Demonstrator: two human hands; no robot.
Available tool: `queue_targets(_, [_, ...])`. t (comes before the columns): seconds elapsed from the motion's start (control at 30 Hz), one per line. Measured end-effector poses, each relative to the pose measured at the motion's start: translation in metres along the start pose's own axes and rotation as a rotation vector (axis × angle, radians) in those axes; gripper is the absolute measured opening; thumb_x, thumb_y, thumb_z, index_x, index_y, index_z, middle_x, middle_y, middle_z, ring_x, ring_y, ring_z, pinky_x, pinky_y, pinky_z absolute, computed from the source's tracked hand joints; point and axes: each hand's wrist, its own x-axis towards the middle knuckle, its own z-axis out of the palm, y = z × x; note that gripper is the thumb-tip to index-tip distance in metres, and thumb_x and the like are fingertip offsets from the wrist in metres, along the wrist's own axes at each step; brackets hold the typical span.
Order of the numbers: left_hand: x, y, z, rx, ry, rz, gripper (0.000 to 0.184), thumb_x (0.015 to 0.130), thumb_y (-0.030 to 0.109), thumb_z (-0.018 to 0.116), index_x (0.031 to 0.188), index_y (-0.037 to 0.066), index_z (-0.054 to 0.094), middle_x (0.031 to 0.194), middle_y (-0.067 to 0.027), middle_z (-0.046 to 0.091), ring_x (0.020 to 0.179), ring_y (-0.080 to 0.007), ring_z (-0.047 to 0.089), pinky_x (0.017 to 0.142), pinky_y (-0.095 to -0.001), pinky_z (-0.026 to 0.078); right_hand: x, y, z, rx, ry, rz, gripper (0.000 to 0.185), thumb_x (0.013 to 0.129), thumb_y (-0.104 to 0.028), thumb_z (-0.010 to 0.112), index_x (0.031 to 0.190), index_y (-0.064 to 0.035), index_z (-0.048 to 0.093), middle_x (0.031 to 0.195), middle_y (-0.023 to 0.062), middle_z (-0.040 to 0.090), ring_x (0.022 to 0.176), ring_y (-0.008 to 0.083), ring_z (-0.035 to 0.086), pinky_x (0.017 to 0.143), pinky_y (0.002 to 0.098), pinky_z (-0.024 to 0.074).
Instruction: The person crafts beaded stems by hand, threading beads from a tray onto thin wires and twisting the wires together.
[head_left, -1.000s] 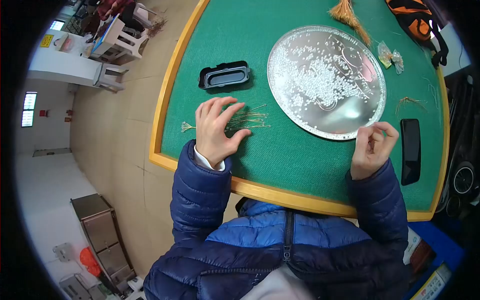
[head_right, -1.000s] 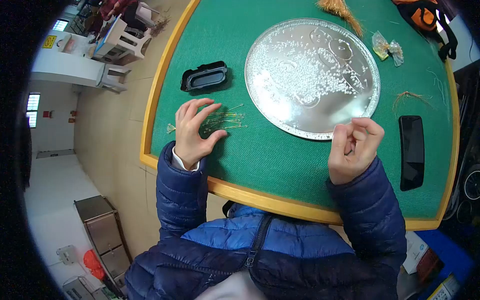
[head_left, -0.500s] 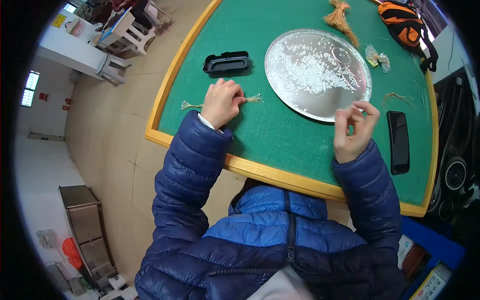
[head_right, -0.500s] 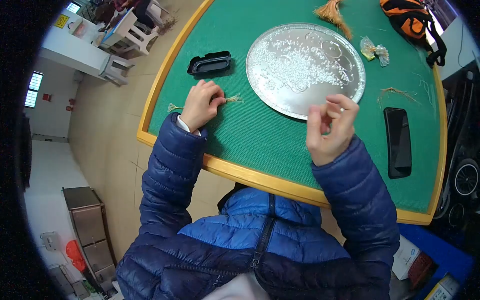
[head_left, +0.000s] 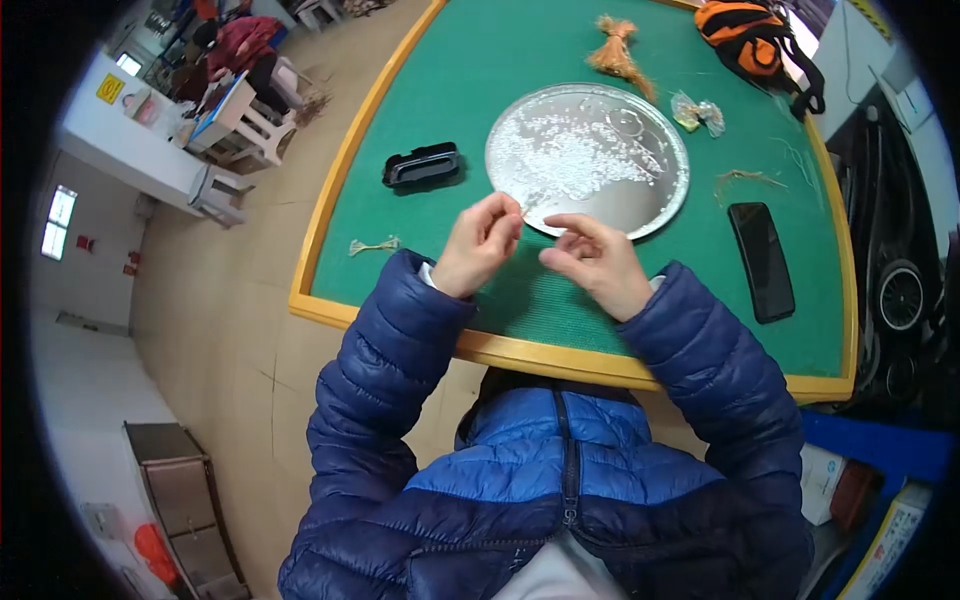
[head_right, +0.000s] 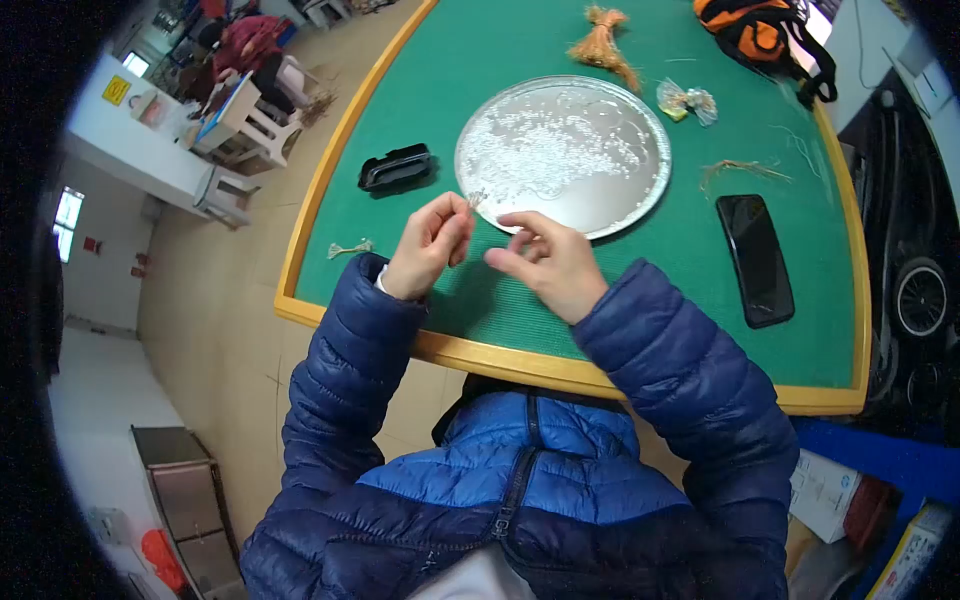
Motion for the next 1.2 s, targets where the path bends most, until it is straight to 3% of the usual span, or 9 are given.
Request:
queue_targets(0.07, [0.004,0.006,0.022,-0.222,-0.089,0.016,0.008,0.081,-0.001,0.043,0.078,0.004,0.048,0.074,-0.0015,0.048,0.061,-0.0076,0.042,0.053,-0.0170,0.034,-0.001,-0.004,0.003,0.421,-0.001,0.148,0.029,0.076,-0.002,0.062,0.104,0.0014,0.056,0.071,0.0018,0.054,0.059,0.0046,0.046,0.050,0.0139,0.0359])
queue_targets(0.1, [0.005,0.004,0.030,-0.225,-0.104,0.020,0.008,0.081,-0.001,0.043,0.078,0.004,0.048,0.074,-0.0015,0.048,0.061,-0.0076,0.042,0.053,-0.0170,0.034,-0.001,-0.004,0.002,0.416,0.014,0.146,0.029,0.076,-0.002,0.062,0.104,0.0014,0.056,0.071,0.0018,0.054,0.059,0.0046,0.046,0.050,0.0139,0.0359])
queue_targets(0.23, [0.012,-0.014,0.051,-0.213,-0.078,0.200,0.002,0.086,0.005,0.043,0.086,0.006,0.044,0.076,-0.0001,0.045,0.060,-0.0060,0.039,0.055,-0.0166,0.036,0.000,0.001,-0.001,0.223,0.248,-0.081,0.024,0.076,0.000,0.062,0.099,0.0001,0.060,0.072,0.0029,0.056,0.058,0.0069,0.047,0.050,0.0155,0.0369])
queue_targets(0.4, [0.009,-0.016,0.057,-0.320,-0.061,0.212,0.008,0.082,-0.001,0.044,0.090,0.002,0.046,0.081,-0.0030,0.050,0.064,-0.0091,0.043,0.057,-0.0185,0.037,0.000,-0.001,-0.004,-0.153,0.304,-0.347,0.011,0.071,0.001,0.064,0.082,-0.0009,0.064,0.067,0.0044,0.057,0.056,0.0113,0.049,0.049,0.0194,0.0414])
queue_targets(0.6, [0.012,-0.019,0.042,-0.149,-0.235,0.360,0.013,0.078,-0.003,0.048,0.090,0.001,0.050,0.081,-0.0040,0.050,0.062,-0.0132,0.044,0.057,-0.0217,0.038,0.001,-0.003,-0.011,-0.263,0.191,-0.388,0.009,0.067,0.003,0.064,0.075,-0.0005,0.064,0.066,0.0055,0.057,0.055,0.0125,0.048,0.048,0.0217,0.0398])
queue_targets(0.73, [0.016,-0.030,0.038,0.176,-0.268,0.619,0.023,0.070,-0.006,0.052,0.091,0.003,0.054,0.078,-0.0061,0.050,0.060,-0.0179,0.045,0.056,-0.0260,0.039,-0.001,-0.004,-0.012,-0.434,0.035,-0.402,0.013,0.066,0.005,0.065,0.077,-0.0009,0.064,0.064,0.0050,0.055,0.052,0.0113,0.044,0.048,0.0199,0.0365])
queue_targets(0.9, [0.019,-0.041,0.034,0.205,-0.396,0.521,0.029,0.064,-0.007,0.054,0.090,0.005,0.057,0.076,-0.0077,0.049,0.059,-0.0206,0.045,0.056,-0.0283,0.040,0.000,0.002,-0.010,-0.430,0.075,-0.462,0.011,0.063,0.006,0.064,0.072,-0.0003,0.062,0.063,0.0046,0.054,0.049,0.0120,0.042,0.043,0.0230,0.0339])
queue_targets(1.2, [0.018,-0.035,0.038,0.210,-0.362,0.494,0.025,0.064,-0.007,0.053,0.087,0.004,0.055,0.074,-0.0084,0.048,0.059,-0.0211,0.046,0.055,-0.0287,0.040,-0.001,0.006,-0.011,-0.421,0.021,-0.338,0.015,0.063,0.005,0.064,0.075,-0.0024,0.061,0.063,0.0034,0.053,0.046,0.0113,0.040,0.042,0.0219,0.0332])
